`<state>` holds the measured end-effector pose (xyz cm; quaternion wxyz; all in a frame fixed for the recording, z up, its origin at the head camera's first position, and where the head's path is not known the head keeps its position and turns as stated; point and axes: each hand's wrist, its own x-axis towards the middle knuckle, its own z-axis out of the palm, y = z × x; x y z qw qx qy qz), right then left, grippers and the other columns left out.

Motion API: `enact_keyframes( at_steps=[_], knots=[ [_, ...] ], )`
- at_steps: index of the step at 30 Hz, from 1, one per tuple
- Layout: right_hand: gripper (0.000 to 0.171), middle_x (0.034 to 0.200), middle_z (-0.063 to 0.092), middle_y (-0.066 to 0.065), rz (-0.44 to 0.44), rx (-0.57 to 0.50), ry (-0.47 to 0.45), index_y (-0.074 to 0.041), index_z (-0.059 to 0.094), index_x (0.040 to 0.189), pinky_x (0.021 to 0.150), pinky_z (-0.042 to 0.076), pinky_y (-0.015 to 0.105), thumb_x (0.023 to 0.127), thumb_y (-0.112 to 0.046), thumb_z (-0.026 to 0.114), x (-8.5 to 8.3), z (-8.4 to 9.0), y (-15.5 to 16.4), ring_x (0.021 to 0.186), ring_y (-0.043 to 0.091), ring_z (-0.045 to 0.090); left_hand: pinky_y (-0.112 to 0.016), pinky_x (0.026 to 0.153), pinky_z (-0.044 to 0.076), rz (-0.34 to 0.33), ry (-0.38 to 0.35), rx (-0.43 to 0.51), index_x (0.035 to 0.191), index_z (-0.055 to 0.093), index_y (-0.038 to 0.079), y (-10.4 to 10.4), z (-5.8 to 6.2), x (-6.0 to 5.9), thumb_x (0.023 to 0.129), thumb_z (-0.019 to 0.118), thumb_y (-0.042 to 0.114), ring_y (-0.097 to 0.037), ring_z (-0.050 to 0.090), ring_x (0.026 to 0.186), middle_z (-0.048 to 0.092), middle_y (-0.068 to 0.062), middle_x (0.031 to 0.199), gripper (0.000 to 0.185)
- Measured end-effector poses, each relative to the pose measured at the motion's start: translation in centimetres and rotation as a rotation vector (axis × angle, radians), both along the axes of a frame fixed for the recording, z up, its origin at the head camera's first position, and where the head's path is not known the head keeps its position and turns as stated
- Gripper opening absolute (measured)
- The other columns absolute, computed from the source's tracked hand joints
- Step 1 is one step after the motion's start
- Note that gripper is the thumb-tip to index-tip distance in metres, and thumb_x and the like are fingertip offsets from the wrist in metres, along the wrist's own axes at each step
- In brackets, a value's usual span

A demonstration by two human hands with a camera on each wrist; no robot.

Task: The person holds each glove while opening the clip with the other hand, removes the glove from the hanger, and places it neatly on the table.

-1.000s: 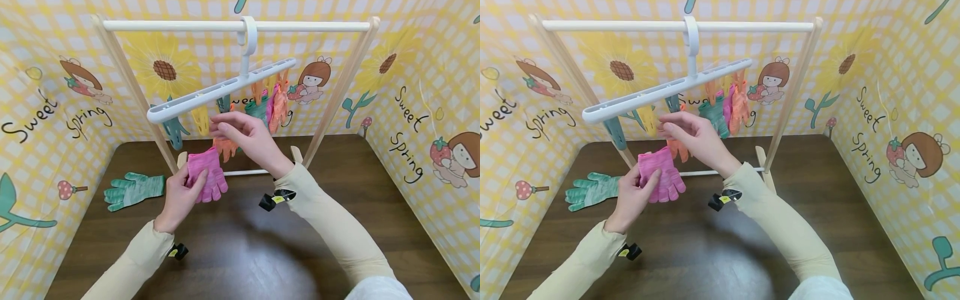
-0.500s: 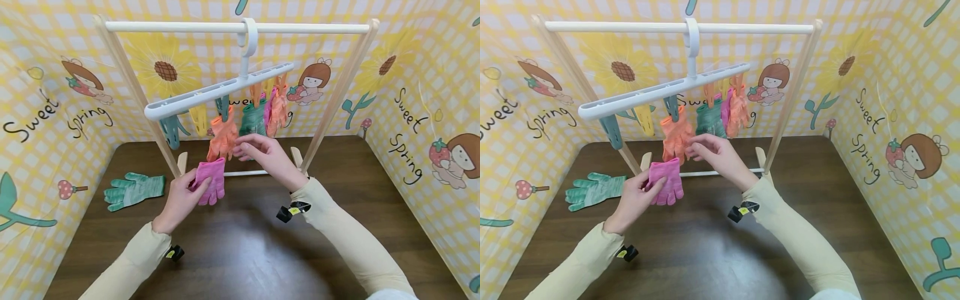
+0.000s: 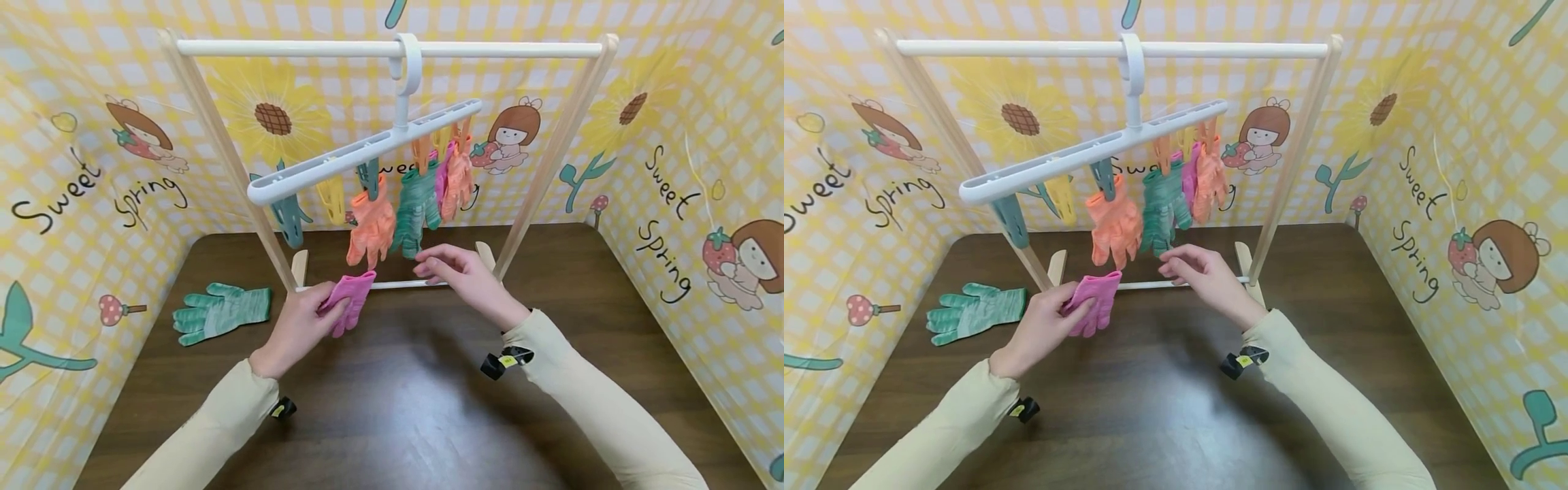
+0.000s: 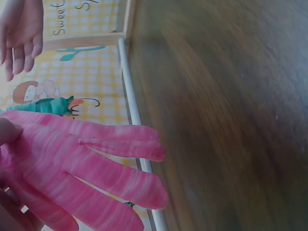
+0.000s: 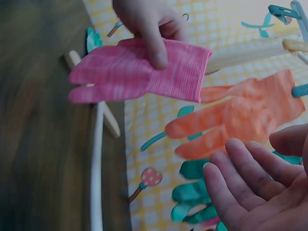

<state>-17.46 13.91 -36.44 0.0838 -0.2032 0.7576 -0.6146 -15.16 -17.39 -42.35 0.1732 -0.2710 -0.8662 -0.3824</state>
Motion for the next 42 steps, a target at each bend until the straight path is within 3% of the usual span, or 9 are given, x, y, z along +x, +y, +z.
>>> enact_keyframes(
  at_steps=[3,10,15,26,31,35,42],
  knots=[
    [0.029,0.116,0.073,0.018,-0.011,0.038,-0.02,0.003,0.064,0.129,0.095,0.058,0.04,0.109,-0.015,0.055,0.2,-0.6,1.1,0.102,0.017,0.071,-0.029,0.059,0.054,-0.009,0.04,-0.069,0.097,0.072,0.009,0.0,-0.1,-0.2,0.09,0.081,0.007,-0.012,0.058,0.067,0.071,0.0,0.082,0.011],
    [0.029,0.117,0.072,0.021,-0.046,0.083,-0.026,0.004,0.065,0.129,0.095,0.058,0.039,0.109,-0.015,0.056,0.7,-1.7,3.2,0.102,0.015,0.072,-0.044,0.08,0.062,-0.037,0.134,-0.181,0.102,0.074,0.007,0.0,-0.2,-0.8,0.087,0.083,0.006,-0.022,0.073,0.083,0.076,-0.007,0.093,0.018],
    [0.029,0.116,0.073,0.023,-0.074,0.123,-0.011,0.004,0.065,0.128,0.092,0.058,0.035,0.109,-0.015,0.056,0.8,-2.2,4.2,0.099,0.01,0.071,-0.044,0.078,0.062,-0.021,0.163,-0.24,0.106,0.074,0.009,-0.1,-0.5,-1.3,0.088,0.083,0.008,-0.023,0.071,0.081,0.075,-0.006,0.091,0.02],
    [0.029,0.118,0.071,0.028,-0.091,0.161,0.0,0.008,0.064,0.127,0.093,0.058,0.041,0.109,-0.012,0.053,1.3,-3.7,5.5,0.101,0.01,0.07,-0.044,0.067,0.058,0.013,0.398,-0.432,0.104,0.072,0.006,0.4,-1.4,-2.0,0.089,0.08,0.006,-0.027,0.071,0.082,0.076,-0.008,0.094,0.017],
    [0.031,0.118,0.071,0.028,-0.093,0.168,-0.019,0.01,0.063,0.128,0.09,0.058,0.035,0.109,-0.012,0.053,1.4,-4.3,5.9,0.1,0.008,0.07,-0.042,0.065,0.058,0.052,0.403,-0.509,0.104,0.071,0.006,1.3,-2.3,-1.9,0.088,0.081,0.007,-0.028,0.07,0.079,0.074,-0.008,0.092,0.018],
    [0.03,0.118,0.071,0.028,-0.09,0.167,-0.033,0.01,0.063,0.129,0.089,0.058,0.031,0.109,-0.011,0.053,1.5,-4.9,6.2,0.1,0.007,0.07,-0.04,0.06,0.055,0.068,0.392,-0.571,0.098,0.07,0.007,2.3,-3.2,-1.6,0.093,0.077,0.008,-0.028,0.068,0.076,0.072,-0.008,0.088,0.008],
    [0.03,0.117,0.071,0.029,-0.074,0.155,-0.046,0.011,0.062,0.129,0.088,0.059,0.032,0.109,-0.01,0.052,1.6,-5.7,6.1,0.1,0.003,0.07,-0.042,0.049,0.05,0.076,0.341,-0.59,0.085,0.065,0.008,3.4,-4.8,-1.2,0.09,0.077,0.005,-0.027,0.065,0.065,0.066,-0.006,0.074,0.013]
  ],
)
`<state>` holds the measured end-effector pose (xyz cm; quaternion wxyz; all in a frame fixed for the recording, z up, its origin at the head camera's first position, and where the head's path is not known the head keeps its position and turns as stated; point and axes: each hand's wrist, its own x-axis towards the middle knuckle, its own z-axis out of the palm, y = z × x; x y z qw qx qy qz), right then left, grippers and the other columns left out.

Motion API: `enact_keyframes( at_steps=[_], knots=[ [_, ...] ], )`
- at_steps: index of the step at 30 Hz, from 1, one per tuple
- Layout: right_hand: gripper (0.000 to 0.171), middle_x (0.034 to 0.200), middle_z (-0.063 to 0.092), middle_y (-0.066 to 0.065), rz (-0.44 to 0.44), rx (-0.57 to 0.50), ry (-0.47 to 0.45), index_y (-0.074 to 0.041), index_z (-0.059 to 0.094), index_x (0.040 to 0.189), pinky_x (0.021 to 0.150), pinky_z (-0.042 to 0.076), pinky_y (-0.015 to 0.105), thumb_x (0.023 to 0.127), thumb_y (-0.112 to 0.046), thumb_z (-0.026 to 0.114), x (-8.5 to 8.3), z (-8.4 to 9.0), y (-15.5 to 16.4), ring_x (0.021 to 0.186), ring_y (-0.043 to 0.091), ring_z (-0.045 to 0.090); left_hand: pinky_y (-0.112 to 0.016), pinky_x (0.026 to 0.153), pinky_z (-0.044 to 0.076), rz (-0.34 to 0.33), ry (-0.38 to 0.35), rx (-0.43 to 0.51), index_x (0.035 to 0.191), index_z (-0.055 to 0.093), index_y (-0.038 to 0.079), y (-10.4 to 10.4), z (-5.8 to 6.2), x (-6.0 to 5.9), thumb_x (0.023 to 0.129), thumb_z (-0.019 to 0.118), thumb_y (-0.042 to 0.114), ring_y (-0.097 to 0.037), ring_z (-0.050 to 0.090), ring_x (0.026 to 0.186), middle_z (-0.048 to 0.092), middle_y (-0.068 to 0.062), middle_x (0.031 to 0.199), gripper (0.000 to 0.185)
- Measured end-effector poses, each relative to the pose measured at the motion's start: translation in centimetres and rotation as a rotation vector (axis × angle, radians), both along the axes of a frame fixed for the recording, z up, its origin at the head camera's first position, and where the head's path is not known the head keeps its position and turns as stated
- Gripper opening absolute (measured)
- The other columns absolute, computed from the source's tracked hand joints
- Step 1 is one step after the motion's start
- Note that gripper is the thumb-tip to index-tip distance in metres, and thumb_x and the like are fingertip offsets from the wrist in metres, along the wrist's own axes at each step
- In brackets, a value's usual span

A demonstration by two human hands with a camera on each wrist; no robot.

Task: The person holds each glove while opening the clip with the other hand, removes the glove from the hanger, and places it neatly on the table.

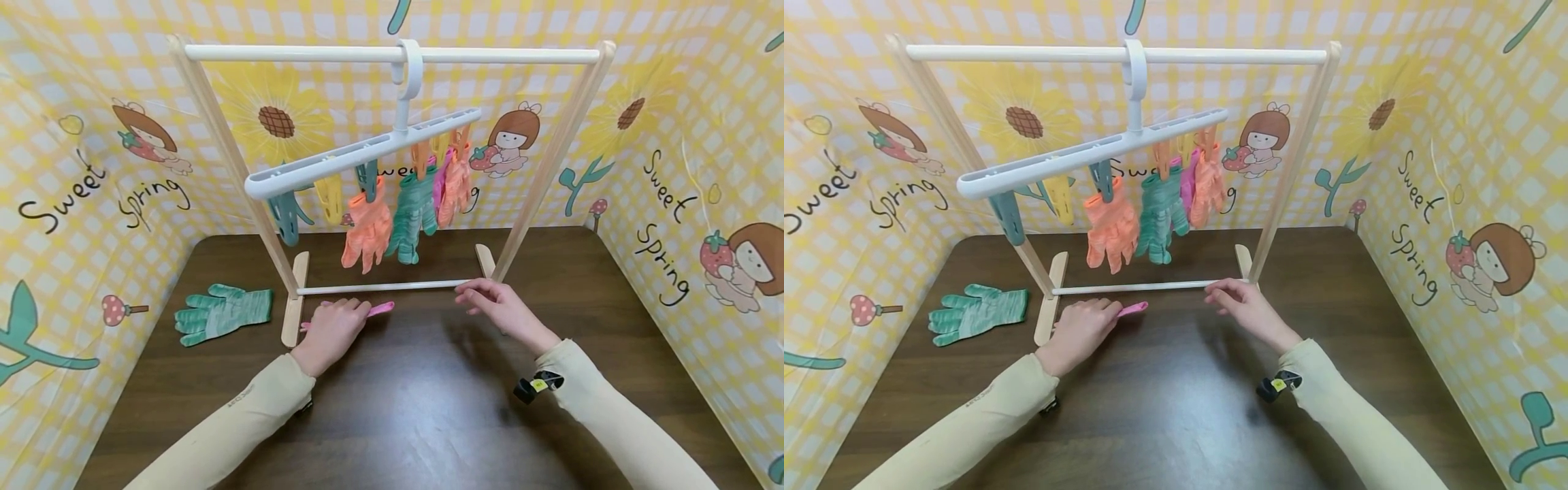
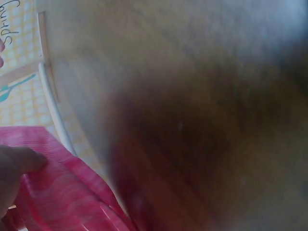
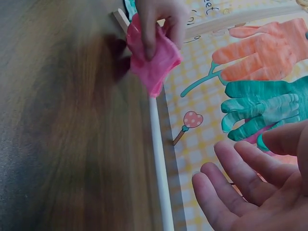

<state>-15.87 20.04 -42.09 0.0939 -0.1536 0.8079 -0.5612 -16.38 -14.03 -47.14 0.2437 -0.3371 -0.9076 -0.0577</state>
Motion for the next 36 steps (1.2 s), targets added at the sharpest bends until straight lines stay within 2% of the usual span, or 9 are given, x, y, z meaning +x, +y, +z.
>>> enact_keyframes(
  at_steps=[2,5,9,11,16,20,24,29,36],
  knots=[
    [0.03,0.117,0.071,0.028,-0.002,0.006,-0.002,0.01,0.063,0.129,0.089,0.059,0.037,0.109,-0.011,0.052,0.0,-0.2,0.0,0.101,0.005,0.07,-0.043,0.047,0.049,0.004,-0.027,-0.002,0.083,0.063,0.008,0.2,-0.3,0.0,0.09,0.078,0.007,-0.027,0.065,0.063,0.065,-0.006,0.071,0.017],
    [0.03,0.118,0.07,0.031,0.004,0.012,-0.007,0.008,0.063,0.128,0.089,0.059,0.04,0.109,-0.011,0.052,-0.1,-0.4,0.0,0.108,0.021,0.071,-0.044,0.046,0.048,-0.002,-0.075,0.01,0.08,0.061,0.007,0.3,-0.6,0.1,0.091,0.08,0.011,-0.028,0.066,0.06,0.065,-0.007,0.068,0.022],
    [0.03,0.119,0.068,0.033,0.015,0.012,-0.014,0.008,0.064,0.128,0.087,0.059,0.035,0.11,-0.013,0.052,-0.1,-0.6,0.1,0.117,0.046,0.065,-0.047,0.048,0.049,-0.013,-0.147,0.037,0.078,0.06,0.007,0.3,-0.6,0.1,0.091,0.081,0.013,-0.029,0.067,0.06,0.065,-0.007,0.068,0.025],
    [0.03,0.119,0.068,0.034,0.014,0.013,-0.016,0.008,0.064,0.128,0.087,0.059,0.034,0.11,-0.013,0.052,-0.1,-0.7,0.1,0.118,0.051,0.063,-0.047,0.049,0.051,-0.015,-0.179,0.044,0.079,0.062,0.008,0.4,-0.6,0.1,0.09,0.082,0.014,-0.029,0.067,0.062,0.065,-0.006,0.07,0.024],
    [0.031,0.119,0.069,0.032,0.018,0.018,-0.022,0.01,0.063,0.129,0.089,0.059,0.042,0.109,-0.012,0.053,-0.2,-0.9,0.0,0.118,0.052,0.063,-0.044,0.054,0.055,-0.012,-0.239,0.028,0.08,0.066,0.01,0.3,-0.7,0.1,0.088,0.085,0.023,-0.026,0.07,0.071,0.071,-0.005,0.084,0.024],
    [0.032,0.119,0.069,0.032,0.022,0.01,-0.024,0.011,0.062,0.13,0.09,0.059,0.044,0.109,-0.012,0.053,-0.2,-0.9,-0.1,0.118,0.052,0.063,-0.043,0.067,0.059,-0.011,-0.257,0.017,0.08,0.069,0.01,0.3,-0.9,0.2,0.094,0.079,0.031,-0.027,0.072,0.083,0.074,-0.007,0.09,0.027],
    [0.032,0.119,0.069,0.033,0.023,0.009,-0.02,0.01,0.062,0.129,0.09,0.059,0.046,0.109,-0.012,0.053,-0.1,-0.8,-0.3,0.117,0.05,0.064,-0.045,0.084,0.059,-0.013,-0.247,0.025,0.084,0.072,0.007,0.2,-1.1,0.3,0.097,0.075,0.022,-0.03,0.073,0.091,0.075,-0.01,0.093,0.02],
    [0.029,0.118,0.07,0.031,0.02,0.022,-0.017,0.006,0.065,0.127,0.091,0.058,0.051,0.109,-0.013,0.053,0.0,-1.0,-0.5,0.114,0.043,0.068,-0.045,0.086,0.059,-0.034,-0.243,0.005,0.092,0.074,0.005,-0.1,-1.5,0.4,0.092,0.079,0.012,-0.031,0.072,0.095,0.074,-0.012,0.099,0.009],
    [0.03,0.116,0.073,0.021,0.018,0.009,-0.007,0.004,0.065,0.128,0.089,0.059,0.036,0.11,-0.016,0.053,-0.4,-0.1,-0.6,0.116,0.046,0.066,-0.045,0.087,0.059,-0.03,-0.267,0.022,0.095,0.073,0.005,0.0,-1.7,0.3,0.091,0.079,0.008,-0.032,0.07,0.101,0.073,-0.013,0.104,0.008]
  ],
)
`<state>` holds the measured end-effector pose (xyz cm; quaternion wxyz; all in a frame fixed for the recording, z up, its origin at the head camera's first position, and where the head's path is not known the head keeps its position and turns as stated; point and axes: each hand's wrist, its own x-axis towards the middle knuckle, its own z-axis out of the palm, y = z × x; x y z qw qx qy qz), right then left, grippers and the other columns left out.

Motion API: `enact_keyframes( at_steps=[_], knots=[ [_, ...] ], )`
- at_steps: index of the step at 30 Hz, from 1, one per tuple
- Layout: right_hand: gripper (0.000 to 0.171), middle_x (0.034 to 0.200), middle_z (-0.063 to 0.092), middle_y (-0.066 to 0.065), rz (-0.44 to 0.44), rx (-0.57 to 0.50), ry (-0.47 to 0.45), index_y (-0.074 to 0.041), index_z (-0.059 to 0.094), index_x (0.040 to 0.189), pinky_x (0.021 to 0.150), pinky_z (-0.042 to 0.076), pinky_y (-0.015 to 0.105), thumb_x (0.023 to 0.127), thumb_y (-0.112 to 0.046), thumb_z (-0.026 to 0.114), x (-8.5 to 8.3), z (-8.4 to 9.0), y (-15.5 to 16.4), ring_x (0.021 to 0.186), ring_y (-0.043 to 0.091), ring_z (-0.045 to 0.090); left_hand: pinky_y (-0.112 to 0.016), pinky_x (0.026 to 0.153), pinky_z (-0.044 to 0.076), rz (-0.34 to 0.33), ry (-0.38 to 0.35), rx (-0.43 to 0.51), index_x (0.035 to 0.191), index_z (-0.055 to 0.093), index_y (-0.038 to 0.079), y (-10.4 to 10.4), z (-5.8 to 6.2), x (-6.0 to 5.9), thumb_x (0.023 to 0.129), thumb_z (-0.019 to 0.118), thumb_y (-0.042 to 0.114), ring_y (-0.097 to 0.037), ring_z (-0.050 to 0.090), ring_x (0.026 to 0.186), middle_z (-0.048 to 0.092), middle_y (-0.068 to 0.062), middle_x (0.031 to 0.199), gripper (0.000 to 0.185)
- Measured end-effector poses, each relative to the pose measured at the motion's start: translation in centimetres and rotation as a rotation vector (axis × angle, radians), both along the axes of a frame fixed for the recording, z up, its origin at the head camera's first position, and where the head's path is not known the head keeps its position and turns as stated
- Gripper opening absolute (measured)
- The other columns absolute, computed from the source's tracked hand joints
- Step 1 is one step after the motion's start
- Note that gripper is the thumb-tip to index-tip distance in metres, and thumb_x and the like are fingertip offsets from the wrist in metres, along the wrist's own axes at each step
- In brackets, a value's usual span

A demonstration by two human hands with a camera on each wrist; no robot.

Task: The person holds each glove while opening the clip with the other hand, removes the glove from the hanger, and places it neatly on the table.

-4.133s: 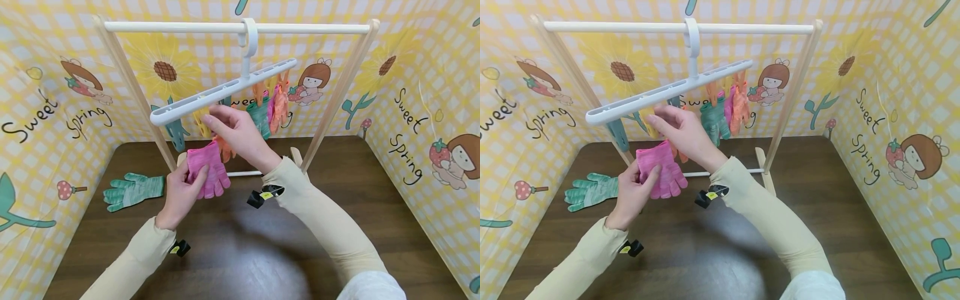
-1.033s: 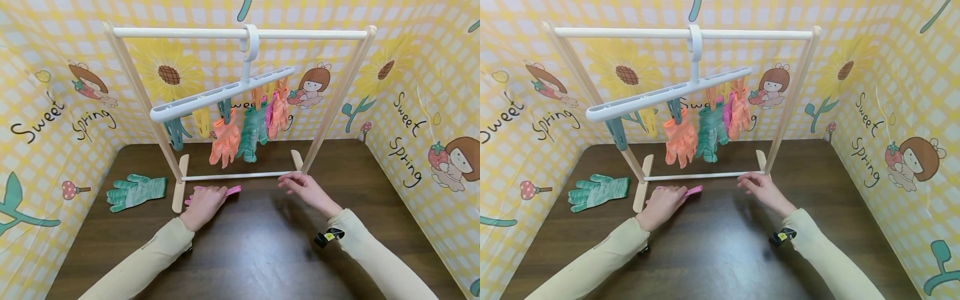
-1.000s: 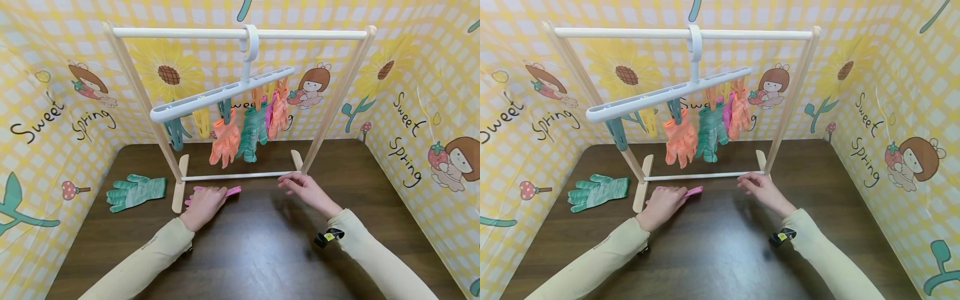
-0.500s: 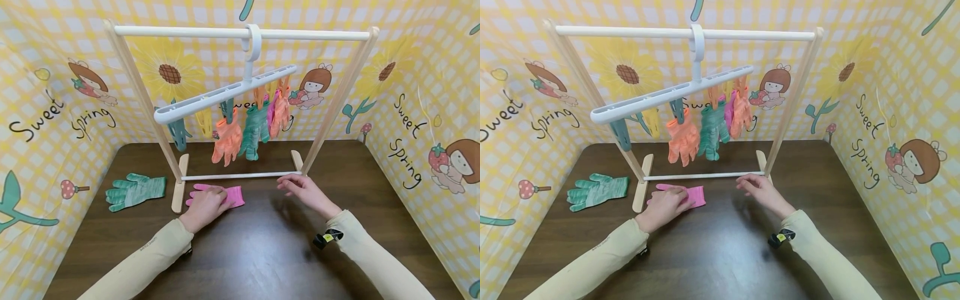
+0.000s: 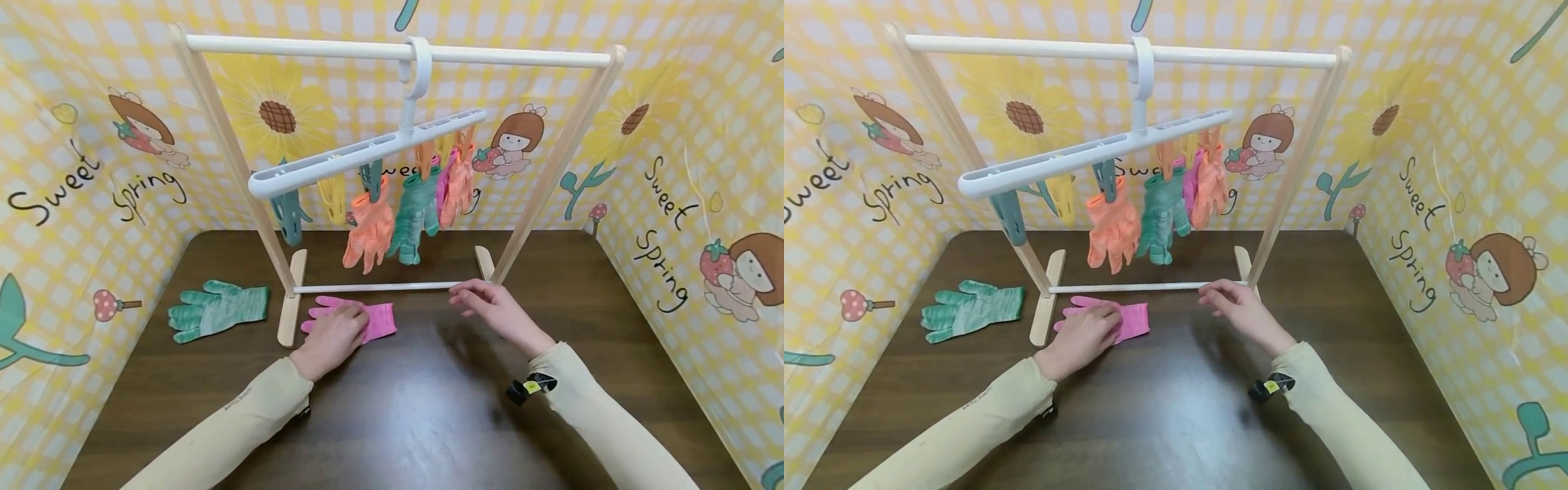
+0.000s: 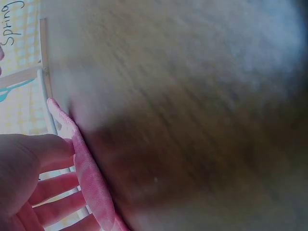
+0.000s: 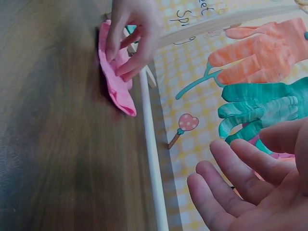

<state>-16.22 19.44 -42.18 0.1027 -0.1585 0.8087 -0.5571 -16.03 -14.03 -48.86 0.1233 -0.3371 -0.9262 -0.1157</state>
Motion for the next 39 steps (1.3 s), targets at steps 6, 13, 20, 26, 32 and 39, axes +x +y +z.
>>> enact_keyframes(
  at_steps=[6,13,20,26,32,39],
  knots=[
    [0.029,0.118,0.072,0.022,-0.005,0.01,0.024,0.005,0.065,0.128,0.087,0.059,0.031,0.109,-0.014,0.053,0.0,0.7,0.2,0.111,0.033,0.071,-0.046,0.089,0.059,-0.006,-0.01,-0.003,0.095,0.072,0.005,0.1,0.0,0.0,0.093,0.077,0.007,-0.032,0.07,0.102,0.072,-0.014,0.105,0.006],
    [0.03,0.124,0.069,0.023,-0.011,-0.028,0.032,0.01,0.063,0.128,0.087,0.058,0.029,0.109,-0.011,0.053,-0.3,0.7,-0.2,0.103,0.009,0.07,-0.046,0.09,0.059,-0.01,-0.012,0.006,0.095,0.072,0.005,0.0,0.0,-0.2,0.092,0.077,0.008,-0.032,0.07,0.104,0.073,-0.014,0.106,0.007],
    [0.029,0.121,0.069,0.025,-0.011,-0.055,0.023,0.009,0.064,0.127,0.087,0.058,0.028,0.108,-0.009,0.053,-0.1,1.3,-0.7,0.101,0.008,0.07,-0.047,0.083,0.06,-0.012,-0.027,0.015,0.096,0.072,0.007,-0.4,0.9,0.1,0.092,0.077,0.009,-0.032,0.071,0.101,0.073,-0.012,0.105,0.006],
    [0.029,0.121,0.069,0.024,-0.005,-0.061,0.03,0.009,0.063,0.128,0.088,0.059,0.032,0.109,-0.011,0.053,-0.1,1.7,-1.0,0.102,0.01,0.07,-0.046,0.075,0.06,0.107,-0.069,0.027,0.106,0.076,0.008,-0.9,3.1,0.4,0.095,0.075,0.018,-0.028,0.07,0.094,0.073,-0.008,0.106,0.015],
    [0.03,0.123,0.07,0.022,-0.013,-0.056,0.035,0.007,0.064,0.129,0.09,0.059,0.035,0.109,-0.013,0.053,-0.3,2.7,-1.4,0.104,0.015,0.07,-0.044,0.067,0.06,0.182,0.033,0.231,0.104,0.075,0.006,-1.4,5.0,0.4,0.097,0.072,0.021,-0.029,0.07,0.085,0.074,-0.01,0.097,0.017],
    [0.03,0.124,0.069,0.019,-0.006,-0.054,0.046,0.003,0.065,0.13,0.09,0.059,0.032,0.109,-0.016,0.055,-0.6,4.3,-1.8,0.114,0.036,0.067,-0.046,0.067,0.059,0.191,0.165,0.48,0.107,0.073,0.004,-1.7,6.0,0.0,0.096,0.072,0.021,-0.029,0.071,0.086,0.074,-0.012,0.1,0.021]
  ],
)
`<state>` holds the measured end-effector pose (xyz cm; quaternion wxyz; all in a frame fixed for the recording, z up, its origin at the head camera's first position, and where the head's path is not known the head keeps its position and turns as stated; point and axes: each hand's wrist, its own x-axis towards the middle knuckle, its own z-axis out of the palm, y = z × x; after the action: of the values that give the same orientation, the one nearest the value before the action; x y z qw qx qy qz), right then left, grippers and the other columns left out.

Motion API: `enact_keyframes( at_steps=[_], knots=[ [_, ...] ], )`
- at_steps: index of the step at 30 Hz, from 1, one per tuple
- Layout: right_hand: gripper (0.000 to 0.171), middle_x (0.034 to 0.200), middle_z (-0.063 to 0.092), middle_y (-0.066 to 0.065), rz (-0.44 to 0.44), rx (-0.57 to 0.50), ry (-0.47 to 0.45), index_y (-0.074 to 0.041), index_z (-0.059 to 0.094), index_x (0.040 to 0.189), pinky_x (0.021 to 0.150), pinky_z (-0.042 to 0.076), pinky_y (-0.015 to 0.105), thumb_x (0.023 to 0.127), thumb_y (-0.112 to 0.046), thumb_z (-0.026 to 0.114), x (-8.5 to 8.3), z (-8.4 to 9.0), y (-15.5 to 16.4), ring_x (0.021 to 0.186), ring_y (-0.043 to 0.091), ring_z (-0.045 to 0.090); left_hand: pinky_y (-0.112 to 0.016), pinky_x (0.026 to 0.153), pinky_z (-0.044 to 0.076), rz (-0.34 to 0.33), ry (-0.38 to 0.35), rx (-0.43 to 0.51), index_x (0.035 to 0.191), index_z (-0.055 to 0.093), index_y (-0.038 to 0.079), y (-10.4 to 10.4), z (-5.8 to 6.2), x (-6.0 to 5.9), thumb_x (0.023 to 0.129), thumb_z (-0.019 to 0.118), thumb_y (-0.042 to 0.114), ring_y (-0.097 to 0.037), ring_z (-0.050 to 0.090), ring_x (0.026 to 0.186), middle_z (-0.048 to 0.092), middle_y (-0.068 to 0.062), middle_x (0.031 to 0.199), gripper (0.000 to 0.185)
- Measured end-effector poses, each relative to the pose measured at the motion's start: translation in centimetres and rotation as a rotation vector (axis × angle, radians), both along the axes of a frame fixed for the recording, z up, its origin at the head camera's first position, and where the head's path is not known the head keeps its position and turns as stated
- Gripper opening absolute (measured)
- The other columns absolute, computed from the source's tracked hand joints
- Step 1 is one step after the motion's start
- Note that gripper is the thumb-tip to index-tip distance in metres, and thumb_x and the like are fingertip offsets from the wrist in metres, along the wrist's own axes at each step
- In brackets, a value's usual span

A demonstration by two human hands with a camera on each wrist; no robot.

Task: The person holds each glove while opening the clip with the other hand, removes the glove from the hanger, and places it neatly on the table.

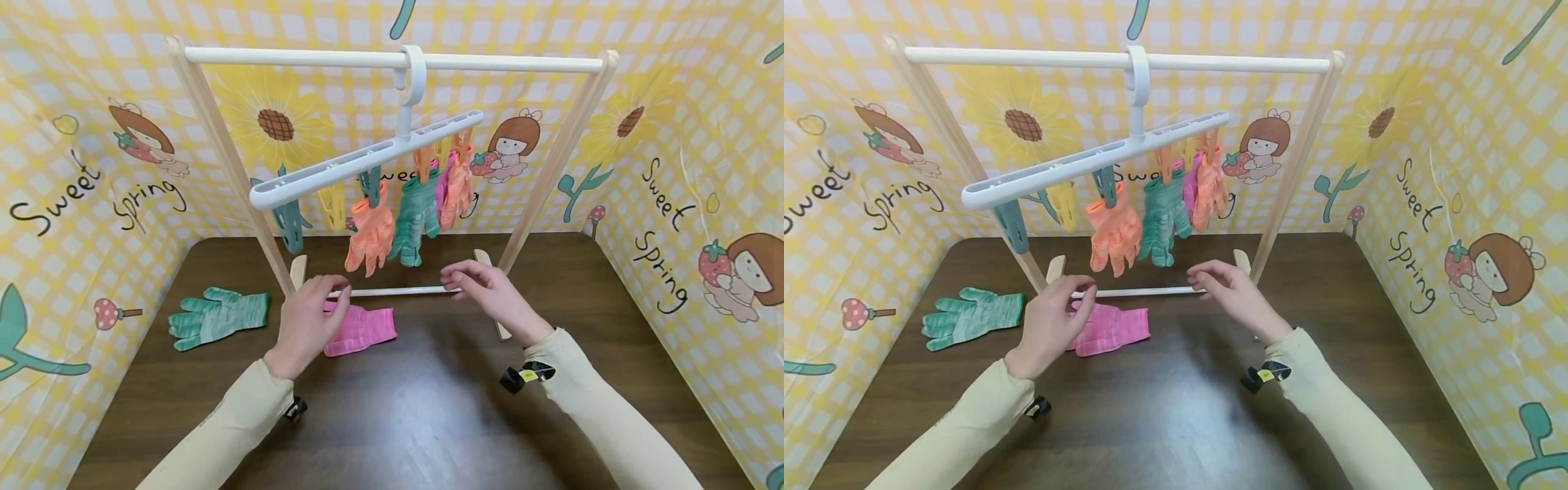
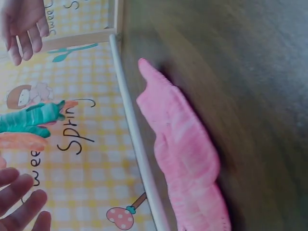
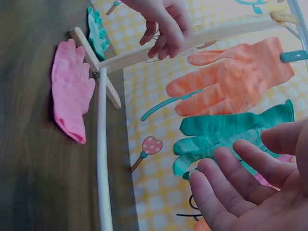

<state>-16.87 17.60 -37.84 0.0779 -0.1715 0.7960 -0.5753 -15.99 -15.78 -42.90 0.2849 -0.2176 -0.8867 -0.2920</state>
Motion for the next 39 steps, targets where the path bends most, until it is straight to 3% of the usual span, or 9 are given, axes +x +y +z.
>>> enact_keyframes(
  at_steps=[4,9,16,25,32,39],
  knots=[
    [0.029,0.124,0.07,0.02,0.008,-0.012,0.039,0.004,0.065,0.129,0.09,0.059,0.033,0.109,-0.014,0.054,-0.1,0.8,-0.4,0.114,0.037,0.067,-0.046,0.07,0.058,-0.005,0.018,0.071,0.107,0.07,0.003,0.1,0.6,-0.1,0.095,0.074,0.022,-0.03,0.068,0.087,0.071,-0.012,0.1,0.023],
    [0.027,0.121,0.07,0.019,0.019,-0.019,0.087,0.004,0.066,0.127,0.09,0.059,0.035,0.108,-0.012,0.055,-0.3,2.0,-1.2,0.106,0.023,0.07,-0.047,0.083,0.053,-0.031,0.022,0.169,0.113,0.063,-0.001,0.5,1.5,-0.3,0.094,0.076,0.025,-0.033,0.062,0.096,0.067,-0.015,0.106,0.034],
    [0.028,0.124,0.07,0.016,0.028,-0.009,0.129,0.002,0.065,0.131,0.092,0.058,0.034,0.108,-0.013,0.056,-0.7,3.7,-2.3,0.109,0.021,0.068,-0.046,0.098,0.045,-0.05,-0.079,0.31,0.127,0.057,0.0,1.6,3.3,-1.0,0.097,0.075,0.027,-0.033,0.055,0.114,0.06,-0.016,0.122,0.045],
    [0.032,0.125,0.068,0.02,0.034,-0.004,0.193,0.004,0.063,0.133,0.095,0.056,0.034,0.108,-0.015,0.056,-1.3,5.1,-3.8,0.109,0.02,0.067,-0.046,0.096,0.048,-0.119,-0.113,0.413,0.128,0.057,0.001,2.9,5.1,-2.4,0.099,0.073,0.023,-0.029,0.06,0.113,0.061,-0.015,0.124,0.04],
    [0.034,0.132,0.063,0.025,0.014,-0.165,0.271,0.005,0.059,0.137,0.097,0.056,0.037,0.108,-0.012,0.056,-2.1,6.7,-5.1,0.117,0.043,0.063,-0.045,0.096,0.052,-0.158,-0.142,0.445,0.135,0.057,0.007,3.9,5.6,-3.6,0.098,0.074,0.026,-0.024,0.063,0.113,0.065,-0.008,0.125,0.045],
    [0.034,0.135,0.065,0.02,-0.01,-0.183,0.352,0.001,0.061,0.138,0.106,0.051,0.036,0.107,-0.014,0.058,-3.0,8.6,-6.9,0.127,0.026,0.063,-0.03,0.075,0.052,-0.149,-0.168,0.487,0.131,0.06,0.006,4.7,6.4,-3.9,0.098,0.074,0.029,-0.02,0.064,0.095,0.07,-0.008,0.11,0.043]
  ],
)
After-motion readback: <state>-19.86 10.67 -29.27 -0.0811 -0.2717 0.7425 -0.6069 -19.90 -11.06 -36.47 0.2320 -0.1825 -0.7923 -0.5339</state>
